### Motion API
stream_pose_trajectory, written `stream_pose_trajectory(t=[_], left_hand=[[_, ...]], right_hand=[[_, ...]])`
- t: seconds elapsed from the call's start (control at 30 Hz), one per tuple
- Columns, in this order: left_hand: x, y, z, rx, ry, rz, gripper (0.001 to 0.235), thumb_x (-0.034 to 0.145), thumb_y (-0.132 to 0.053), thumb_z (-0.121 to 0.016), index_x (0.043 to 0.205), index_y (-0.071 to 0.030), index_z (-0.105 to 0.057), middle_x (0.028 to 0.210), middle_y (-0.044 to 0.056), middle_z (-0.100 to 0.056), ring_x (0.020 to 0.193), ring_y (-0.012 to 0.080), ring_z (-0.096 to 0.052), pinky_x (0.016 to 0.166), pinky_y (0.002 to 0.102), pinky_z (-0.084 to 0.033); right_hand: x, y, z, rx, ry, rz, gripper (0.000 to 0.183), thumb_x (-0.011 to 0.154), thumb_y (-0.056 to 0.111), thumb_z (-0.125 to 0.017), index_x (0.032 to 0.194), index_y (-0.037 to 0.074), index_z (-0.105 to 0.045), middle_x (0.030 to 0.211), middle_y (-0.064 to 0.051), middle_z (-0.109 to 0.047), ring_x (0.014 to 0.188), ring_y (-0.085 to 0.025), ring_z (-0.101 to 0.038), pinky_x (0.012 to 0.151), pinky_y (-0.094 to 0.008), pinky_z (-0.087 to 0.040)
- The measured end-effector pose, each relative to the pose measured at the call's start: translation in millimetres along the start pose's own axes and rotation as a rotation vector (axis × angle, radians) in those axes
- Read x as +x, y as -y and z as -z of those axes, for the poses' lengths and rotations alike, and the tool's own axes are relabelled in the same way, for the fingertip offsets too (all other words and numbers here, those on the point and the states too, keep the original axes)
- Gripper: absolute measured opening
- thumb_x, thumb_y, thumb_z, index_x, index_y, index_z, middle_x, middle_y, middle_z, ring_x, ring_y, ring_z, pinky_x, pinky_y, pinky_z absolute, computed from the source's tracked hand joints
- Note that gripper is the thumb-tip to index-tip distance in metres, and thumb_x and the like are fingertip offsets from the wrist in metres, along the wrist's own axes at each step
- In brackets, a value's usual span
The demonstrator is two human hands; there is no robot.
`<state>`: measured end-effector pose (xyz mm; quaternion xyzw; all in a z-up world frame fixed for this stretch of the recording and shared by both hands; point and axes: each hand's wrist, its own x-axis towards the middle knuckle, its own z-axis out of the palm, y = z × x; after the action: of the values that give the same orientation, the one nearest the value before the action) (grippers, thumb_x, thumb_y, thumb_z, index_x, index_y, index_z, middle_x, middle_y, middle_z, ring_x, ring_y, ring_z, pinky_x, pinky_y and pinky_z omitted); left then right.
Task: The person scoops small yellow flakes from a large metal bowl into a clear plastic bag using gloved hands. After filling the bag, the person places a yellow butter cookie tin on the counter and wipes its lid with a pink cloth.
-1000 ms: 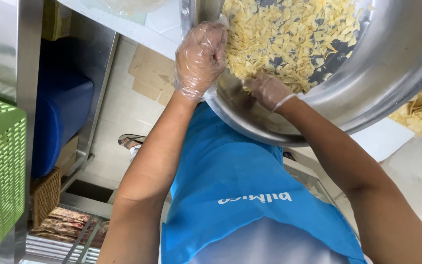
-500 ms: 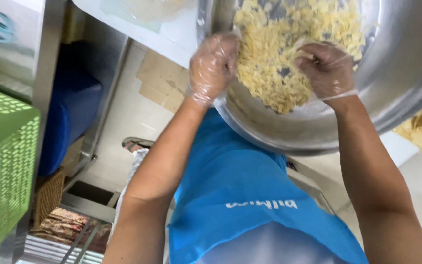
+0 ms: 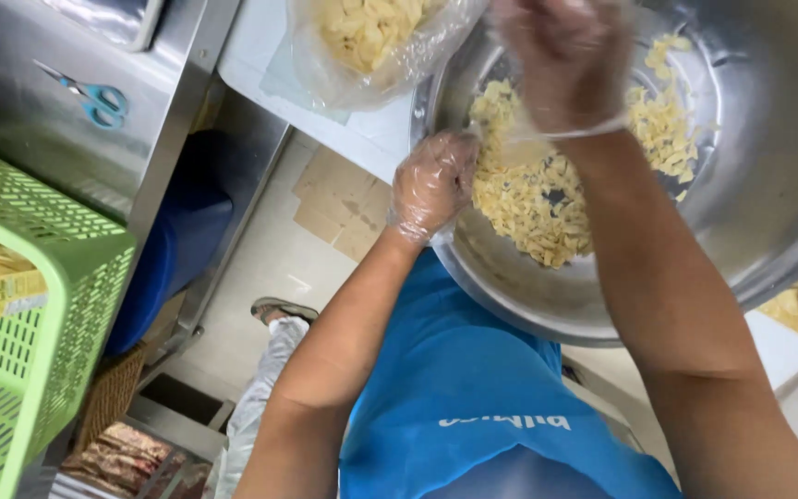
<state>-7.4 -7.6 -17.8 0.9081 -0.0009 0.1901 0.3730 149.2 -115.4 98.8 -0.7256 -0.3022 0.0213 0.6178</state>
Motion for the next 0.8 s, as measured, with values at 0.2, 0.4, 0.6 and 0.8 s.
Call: stream_pose_trajectory(t=[0.2, 0.4, 0.6, 0.8], left_hand=[[16, 3, 9, -0.018, -0.018, -0.128, 0.023, 0.094, 0.001, -0.058, 0.111, -0.005, -0.071, 0.111, 0.014, -0.072, 0.102, 0.0374, -0.071, 0.093, 0.043, -0.058], [19, -8, 20, 0.02, -0.025, -0.115, 0.014, 0.099, -0.002, -0.066, 0.111, -0.007, -0.071, 0.107, 0.011, -0.072, 0.096, 0.0328, -0.074, 0.08, 0.044, -0.064], [20, -5, 18, 0.071, 0.002, -0.103, 0.012, 0.099, -0.007, -0.067, 0.111, -0.01, -0.07, 0.105, 0.009, -0.072, 0.095, 0.0319, -0.072, 0.077, 0.043, -0.061], [20, -3, 19, 0.021, 0.003, -0.105, 0.02, 0.094, 0.002, -0.065, 0.11, -0.009, -0.07, 0.106, 0.009, -0.072, 0.097, 0.0313, -0.071, 0.082, 0.041, -0.061]], right_hand=[[-120, -106, 117, -0.792, 0.431, -0.142, 0.01, 0.091, 0.01, -0.061, 0.091, 0.011, -0.071, 0.089, -0.012, -0.071, 0.083, -0.034, -0.068, 0.067, -0.046, -0.046], [-141, 13, 85, -0.83, 0.631, -1.422, 0.046, 0.1, 0.014, -0.065, 0.145, 0.014, -0.055, 0.17, -0.011, -0.016, 0.08, -0.023, -0.072, 0.066, -0.034, -0.064], [-205, -41, 44, -0.775, 0.731, -1.414, 0.029, 0.102, 0.025, -0.064, 0.121, 0.005, -0.053, 0.097, -0.013, -0.063, 0.074, -0.023, -0.064, 0.053, -0.027, -0.058], [-201, -40, 48, -0.602, 0.621, -1.229, 0.034, 0.101, -0.001, -0.042, 0.118, 0.01, -0.07, 0.105, -0.013, -0.07, 0.077, -0.022, -0.063, 0.063, -0.03, -0.06]])
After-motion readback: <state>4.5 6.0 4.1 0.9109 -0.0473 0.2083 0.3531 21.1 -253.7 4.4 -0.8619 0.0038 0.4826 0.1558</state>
